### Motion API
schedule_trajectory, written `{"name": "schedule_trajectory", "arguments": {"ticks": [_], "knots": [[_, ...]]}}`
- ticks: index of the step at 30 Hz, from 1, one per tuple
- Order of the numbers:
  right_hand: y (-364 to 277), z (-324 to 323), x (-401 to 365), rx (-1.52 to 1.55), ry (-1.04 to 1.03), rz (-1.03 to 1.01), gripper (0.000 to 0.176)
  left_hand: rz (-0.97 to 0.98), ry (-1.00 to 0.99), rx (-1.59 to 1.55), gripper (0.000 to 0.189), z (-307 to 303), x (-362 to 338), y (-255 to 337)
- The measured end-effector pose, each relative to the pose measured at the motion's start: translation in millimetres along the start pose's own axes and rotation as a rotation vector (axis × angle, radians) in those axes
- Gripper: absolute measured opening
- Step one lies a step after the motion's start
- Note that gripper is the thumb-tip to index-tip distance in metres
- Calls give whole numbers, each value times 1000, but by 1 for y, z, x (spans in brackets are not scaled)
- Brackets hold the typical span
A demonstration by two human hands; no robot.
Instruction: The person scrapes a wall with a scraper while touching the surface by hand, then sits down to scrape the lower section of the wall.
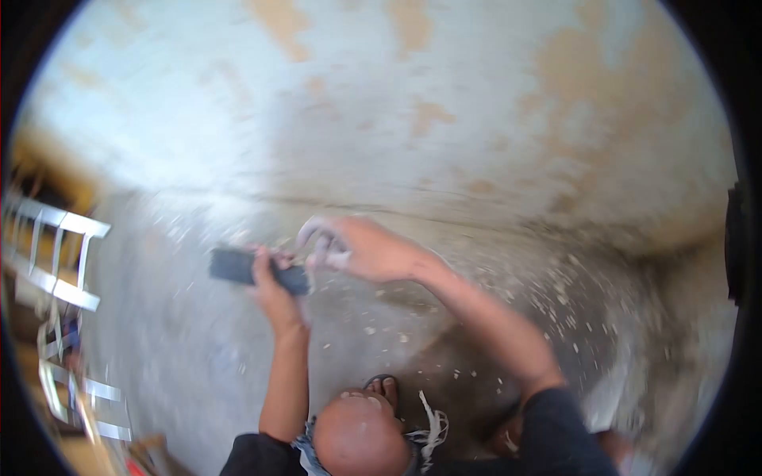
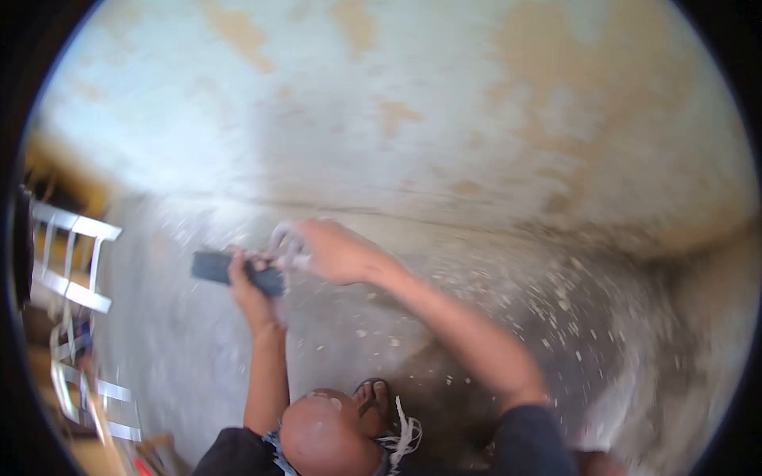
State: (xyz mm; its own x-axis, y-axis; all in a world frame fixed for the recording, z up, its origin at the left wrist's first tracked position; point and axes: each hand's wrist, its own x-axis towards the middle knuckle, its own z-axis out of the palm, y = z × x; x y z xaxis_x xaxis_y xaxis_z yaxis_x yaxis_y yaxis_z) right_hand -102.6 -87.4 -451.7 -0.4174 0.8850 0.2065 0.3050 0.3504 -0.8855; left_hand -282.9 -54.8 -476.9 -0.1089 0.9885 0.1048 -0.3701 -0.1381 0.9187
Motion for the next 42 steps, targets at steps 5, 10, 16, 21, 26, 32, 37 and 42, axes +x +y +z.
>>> {"name": "schedule_trajectory", "arguments": {"ticks": [5,10,16,21,26,32,37,42], "knots": [[-27,43,-6,630,314,188,38,229,-242,377,26,1,-16,86],[-47,24,-1,795,43,-87,40,438,-240,880,32,56,-65,178],[-82,-27,-62,1055,-41,-336,41,434,-54,618,27,167,-136,187],[-101,-104,-143,1107,276,-272,34,419,-102,472,22,252,-155,178],[-89,-132,-206,559,571,-297,38,352,-248,249,23,285,-173,160],[-92,-152,-258,242,624,-76,33,82,-521,-36,23,328,-183,116],[-83,-132,-295,476,800,32,32,6,-829,-21,30,305,-171,69],[-43,-73,-288,748,850,-18,33,22,-954,70,39,295,-173,66]]}}
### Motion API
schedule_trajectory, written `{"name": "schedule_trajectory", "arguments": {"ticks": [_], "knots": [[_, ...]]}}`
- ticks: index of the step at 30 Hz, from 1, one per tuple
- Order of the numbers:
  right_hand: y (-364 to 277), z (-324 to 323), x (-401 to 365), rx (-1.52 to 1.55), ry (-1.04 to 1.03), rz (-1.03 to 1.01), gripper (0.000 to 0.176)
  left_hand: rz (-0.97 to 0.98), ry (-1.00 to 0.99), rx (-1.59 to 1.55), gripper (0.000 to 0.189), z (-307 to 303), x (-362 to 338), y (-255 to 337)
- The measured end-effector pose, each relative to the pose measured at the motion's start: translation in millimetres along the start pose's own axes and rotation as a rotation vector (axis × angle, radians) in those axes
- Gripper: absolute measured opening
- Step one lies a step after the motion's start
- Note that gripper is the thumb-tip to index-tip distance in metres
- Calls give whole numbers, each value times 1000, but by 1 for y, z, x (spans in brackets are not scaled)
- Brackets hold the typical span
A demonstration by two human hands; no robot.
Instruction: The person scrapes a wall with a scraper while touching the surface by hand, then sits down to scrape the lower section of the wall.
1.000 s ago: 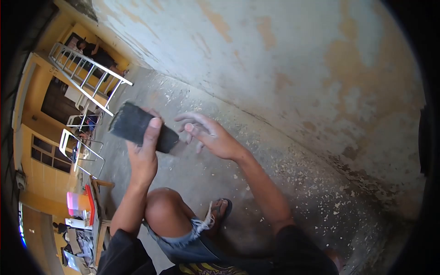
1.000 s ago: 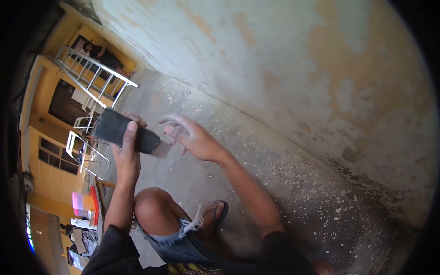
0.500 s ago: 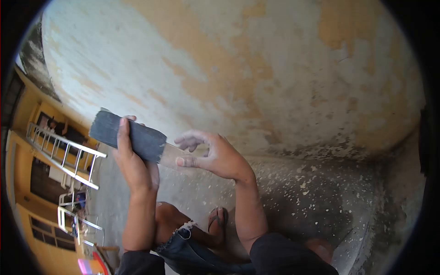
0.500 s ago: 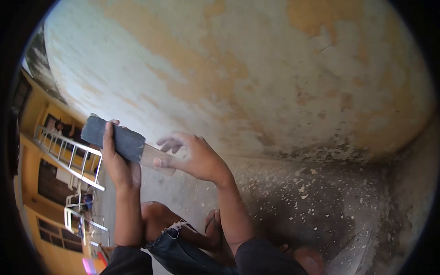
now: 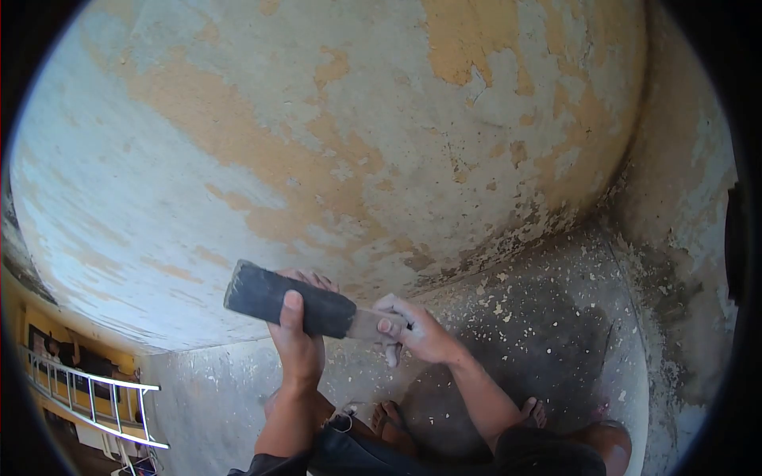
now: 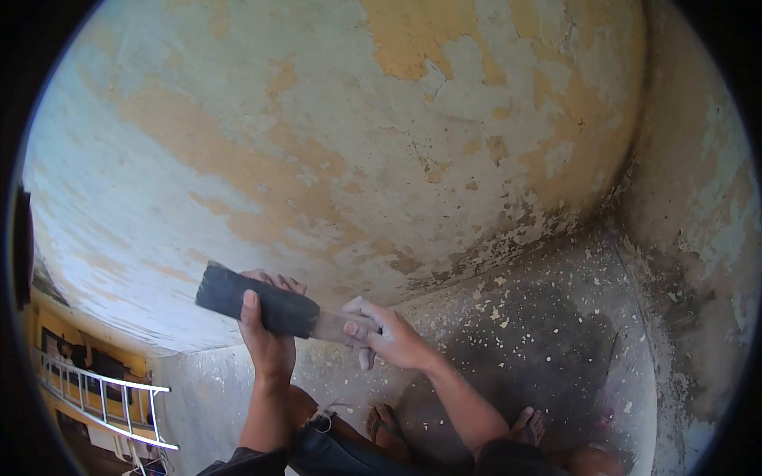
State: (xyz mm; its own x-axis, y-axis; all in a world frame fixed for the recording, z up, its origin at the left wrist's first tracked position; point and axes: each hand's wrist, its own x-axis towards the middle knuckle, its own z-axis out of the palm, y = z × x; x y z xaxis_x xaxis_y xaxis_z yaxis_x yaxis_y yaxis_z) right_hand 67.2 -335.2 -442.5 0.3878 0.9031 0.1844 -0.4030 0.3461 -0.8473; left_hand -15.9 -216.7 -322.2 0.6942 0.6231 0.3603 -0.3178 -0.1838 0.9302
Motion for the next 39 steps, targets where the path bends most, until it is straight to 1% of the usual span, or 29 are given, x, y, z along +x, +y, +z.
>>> {"name": "schedule_trajectory", "arguments": {"ticks": [1,2,4,5,7,8,10,12,13,14,16,17,19,20,21,22,23,24,25,27,28,29,31,32,33,34,36,39], "knots": [[7,1,-1,114,-7,23,34,-19,23,18,43,3,-5,1],[10,2,1,111,-12,37,34,-24,37,14,43,1,-7,1],[13,11,5,59,-36,31,41,58,-54,74,46,-7,-11,1],[12,17,9,66,-43,48,41,60,-34,79,49,-9,-11,3],[4,26,22,116,-67,-131,55,12,23,46,51,-10,-13,8],[-3,26,26,131,-88,-127,55,-21,60,10,52,-11,-14,12],[-13,24,36,226,-229,-114,62,2,76,54,53,-14,-17,13],[-7,25,44,235,-230,-176,62,6,29,151,51,-10,-18,14],[-8,25,47,234,-217,-208,62,-7,18,282,55,-13,-19,11],[-8,25,50,234,-203,-241,63,-64,35,405,58,-11,-23,14],[-14,23,49,147,-171,-97,62,-142,82,383,58,-4,-20,12],[-12,20,48,123,-149,-35,58,-142,54,387,58,-6,-18,10],[-9,17,47,110,-109,-39,55,-196,152,345,51,-13,-10,5],[-7,14,48,89,-98,-29,52,-197,127,344,51,-12,-6,2],[-2,11,50,12,-20,-79,50,-242,141,237,46,-9,-2,0],[1,6,51,13,-6,-91,50,-285,158,132,41,-9,2,-2],[3,1,51,-109,76,-149,51,-308,155,87,34,-10,5,-9],[4,-1,52,-229,158,-202,52,-312,143,94,34,-13,9,-16],[7,-2,57,-219,173,-200,52,-265,158,191,38,-14,12,-22],[16,-7,61,-131,193,-274,51,-208,207,396,46,-16,13,-29],[17,-8,61,-111,177,-248,50,-230,285,552,49,-21,14,-28],[20,-9,64,-93,170,-211,50,-205,301,606,53,-6,12,-20],[24,-9,64,-141,163,-390,47,-184,236,552,50,1,6,-15],[25,-7,63,-56,127,-349,45,-84,219,485,45,-9,5,-24],[23,-6,63,34,80,-316,43,-68,207,471,43,-16,6,-25],[20,-5,60,40,87,-286,43,-49,146,452,43,-18,6,-22],[16,-2,56,116,38,-265,41,-44,83,408,41,-24,6,-19],[22,1,56,180,28,-273,44,-54,84,374,38,-26,4,-19]]}}
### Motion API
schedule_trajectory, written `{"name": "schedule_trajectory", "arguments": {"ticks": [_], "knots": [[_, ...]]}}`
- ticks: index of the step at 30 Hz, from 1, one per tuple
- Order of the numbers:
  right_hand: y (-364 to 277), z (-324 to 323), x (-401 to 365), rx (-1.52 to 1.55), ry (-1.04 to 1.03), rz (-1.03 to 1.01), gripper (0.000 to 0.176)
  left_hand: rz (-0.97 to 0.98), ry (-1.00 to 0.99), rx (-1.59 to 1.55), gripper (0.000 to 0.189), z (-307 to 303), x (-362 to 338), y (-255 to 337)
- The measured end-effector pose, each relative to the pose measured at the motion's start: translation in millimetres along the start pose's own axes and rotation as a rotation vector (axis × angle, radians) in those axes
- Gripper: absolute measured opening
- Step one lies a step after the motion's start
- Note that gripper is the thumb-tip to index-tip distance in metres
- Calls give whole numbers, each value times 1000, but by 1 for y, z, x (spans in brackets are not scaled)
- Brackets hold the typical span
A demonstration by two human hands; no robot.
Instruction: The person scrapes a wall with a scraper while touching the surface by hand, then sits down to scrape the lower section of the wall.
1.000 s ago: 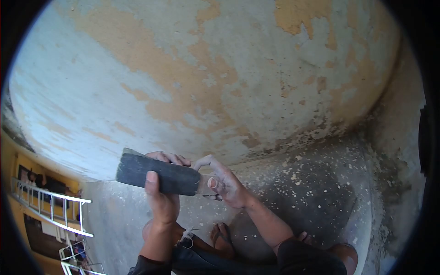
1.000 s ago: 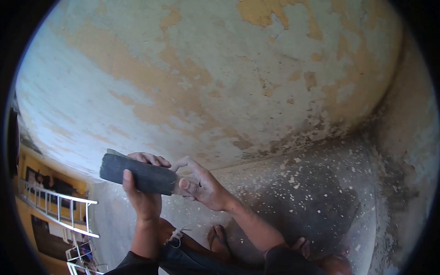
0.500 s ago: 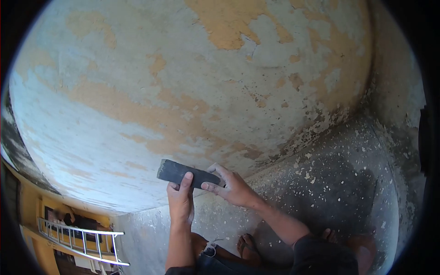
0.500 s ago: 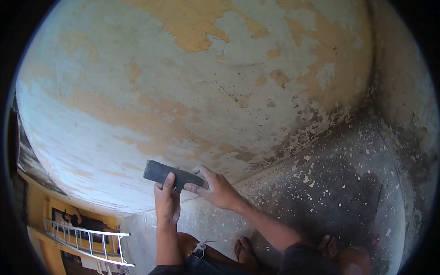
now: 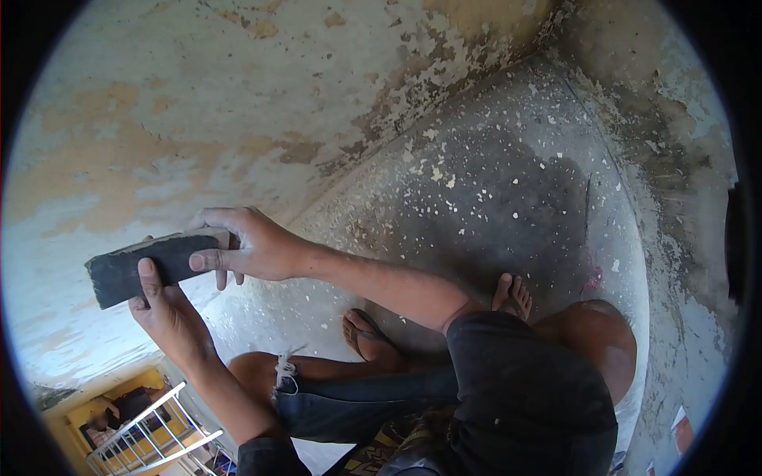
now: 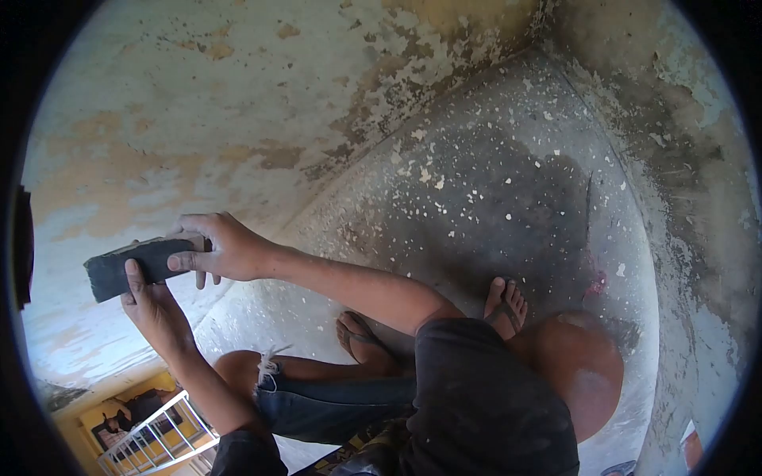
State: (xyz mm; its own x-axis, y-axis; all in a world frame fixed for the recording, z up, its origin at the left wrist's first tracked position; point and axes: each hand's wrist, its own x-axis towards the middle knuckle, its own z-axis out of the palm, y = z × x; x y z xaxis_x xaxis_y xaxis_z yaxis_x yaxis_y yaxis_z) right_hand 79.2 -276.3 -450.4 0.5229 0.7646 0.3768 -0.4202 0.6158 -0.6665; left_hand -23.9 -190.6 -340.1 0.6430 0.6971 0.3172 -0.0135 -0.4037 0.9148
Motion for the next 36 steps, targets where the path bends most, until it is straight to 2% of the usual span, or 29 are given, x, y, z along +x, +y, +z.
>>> {"name": "schedule_trajectory", "arguments": {"ticks": [3,6,8,9,10,11,12,14,15,17,18,19,21,24,27,29,31,32,33,34,36], "knots": [[0,1,-2,53,-4,0,47,-1,-21,-40,37,-6,0,-3],[-4,-8,1,40,-43,23,46,36,-43,-8,42,13,-2,0],[-3,-13,2,-55,-2,49,44,-16,-64,-185,49,30,-9,3],[3,-14,5,-44,116,-136,42,-170,-265,-487,56,-4,0,-24],[-1,-21,5,-143,185,-135,41,-278,-288,-754,45,-2,-12,-47],[-10,-31,4,-70,158,-104,40,-116,-288,45,36,2,-54,-100],[-33,-39,3,-172,126,-64,39,-3,-238,853,28,7,-97,-155],[-43,-55,5,-145,156,-104,39,55,-1107,702,41,52,-163,-198],[-47,-63,8,-135,137,-104,39,90,-1284,1013,54,65,-194,-192],[-55,-82,10,-86,138,-204,54,321,-1516,1075,65,55,-247,-225],[-62,-85,7,-205,224,-183,59,329,-1518,1061,65,61,-243,-227],[-69,-90,6,-211,224,-169,59,323,-1543,1138,69,65,-239,-227],[-67,-88,-3,-270,317,-270,63,228,-1589,1223,72,54,-254,-216],[-66,-100,-3,-181,288,-227,57,219,-1496,1257,73,64,-249,-217],[-65,-101,-3,-127,273,-210,53,147,-1507,1263,72,70,-248,-210],[-72,-98,-6,-116,273,-223,52,198,-1506,1274,67,76,-238,-203],[-84,-87,-12,-298,271,-273,61,256,-1488,1299,63,91,-210,-188],[-81,-85,-15,-296,267,-297,61,-18,-1492,1220,57,104,-185,-173],[-70,-85,-15,-275,350,-270,57,-274,-1465,1140,51,112,-159,-157],[-60,-84,-11,-246,421,-257,54,-238,-1428,1186,51,110,-136,-141],[-44,-75,-8,-40,478,-188,44,-22,-1158,998,35,93,-92,-101]]}}
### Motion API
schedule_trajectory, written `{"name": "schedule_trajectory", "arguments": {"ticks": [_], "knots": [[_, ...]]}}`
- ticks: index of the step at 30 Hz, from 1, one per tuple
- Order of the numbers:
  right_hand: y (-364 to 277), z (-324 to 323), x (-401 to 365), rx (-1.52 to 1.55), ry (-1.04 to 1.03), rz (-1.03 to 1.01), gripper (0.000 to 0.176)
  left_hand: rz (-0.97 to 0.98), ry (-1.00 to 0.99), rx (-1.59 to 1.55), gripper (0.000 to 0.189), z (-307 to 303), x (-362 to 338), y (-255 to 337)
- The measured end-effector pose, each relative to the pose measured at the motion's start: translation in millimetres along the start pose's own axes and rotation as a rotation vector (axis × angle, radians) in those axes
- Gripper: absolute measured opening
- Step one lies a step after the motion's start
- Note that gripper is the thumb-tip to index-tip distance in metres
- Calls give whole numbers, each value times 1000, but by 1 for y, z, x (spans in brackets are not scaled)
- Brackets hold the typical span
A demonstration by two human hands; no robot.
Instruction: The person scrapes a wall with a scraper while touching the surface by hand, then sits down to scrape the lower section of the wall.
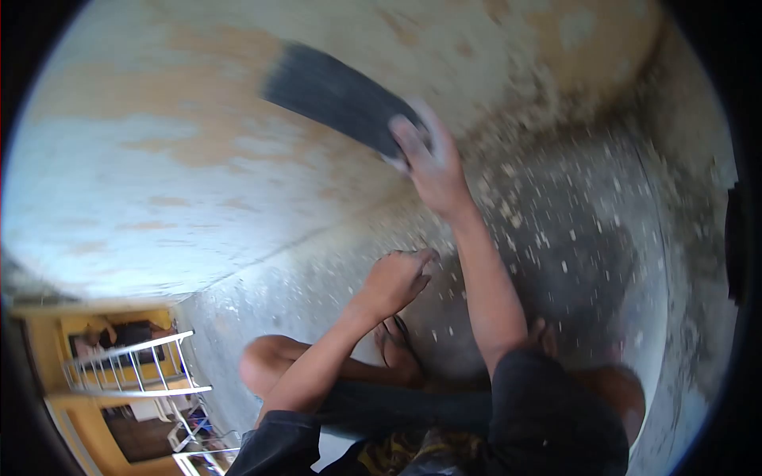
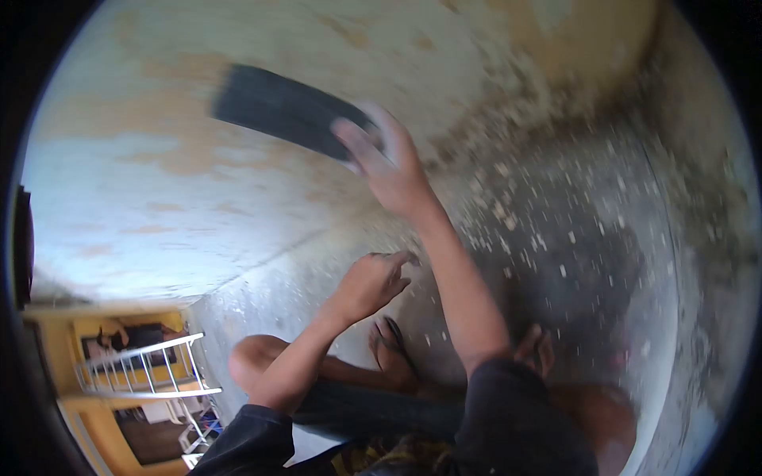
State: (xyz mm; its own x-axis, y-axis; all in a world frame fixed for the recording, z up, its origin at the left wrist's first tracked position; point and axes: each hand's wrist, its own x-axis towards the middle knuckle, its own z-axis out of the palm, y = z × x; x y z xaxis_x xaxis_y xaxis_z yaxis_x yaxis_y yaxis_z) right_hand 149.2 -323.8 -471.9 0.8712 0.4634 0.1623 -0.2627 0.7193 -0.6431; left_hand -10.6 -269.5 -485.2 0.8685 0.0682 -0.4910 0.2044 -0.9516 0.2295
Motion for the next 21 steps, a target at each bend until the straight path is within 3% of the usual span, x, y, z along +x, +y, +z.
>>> {"name": "schedule_trajectory", "arguments": {"ticks": [2,3,5,7,9,10,12,15,17,18,20,21], "knots": [[23,-7,-9,-67,-30,138,40,172,257,-91,28,-75,-26,-12],[45,-8,-15,34,-1,200,42,109,438,-178,25,-106,-41,-11],[79,-18,-31,142,100,300,45,63,835,-67,24,-146,-68,-14],[104,-32,-40,152,158,312,46,-52,1109,-158,14,-150,-83,-22],[117,-43,-41,88,172,347,46,-247,1094,-476,16,-144,-86,-40],[119,-49,-38,17,193,312,47,-244,1095,-472,16,-140,-82,-44],[109,-56,-31,-67,173,267,45,-74,1215,-379,26,-132,-69,-40],[64,-27,-11,-164,133,167,40,-85,1176,30,46,-124,-68,-37],[46,-13,-8,-235,113,67,40,-115,1179,24,50,-123,-69,-42],[59,-18,-10,-235,114,62,40,-142,1208,11,55,-124,-67,-44],[106,-40,-25,-242,355,53,41,-151,1246,-5,60,-127,-63,-44],[120,-49,-37,-240,348,51,41,-164,1277,-21,65,-128,-62,-44]]}}
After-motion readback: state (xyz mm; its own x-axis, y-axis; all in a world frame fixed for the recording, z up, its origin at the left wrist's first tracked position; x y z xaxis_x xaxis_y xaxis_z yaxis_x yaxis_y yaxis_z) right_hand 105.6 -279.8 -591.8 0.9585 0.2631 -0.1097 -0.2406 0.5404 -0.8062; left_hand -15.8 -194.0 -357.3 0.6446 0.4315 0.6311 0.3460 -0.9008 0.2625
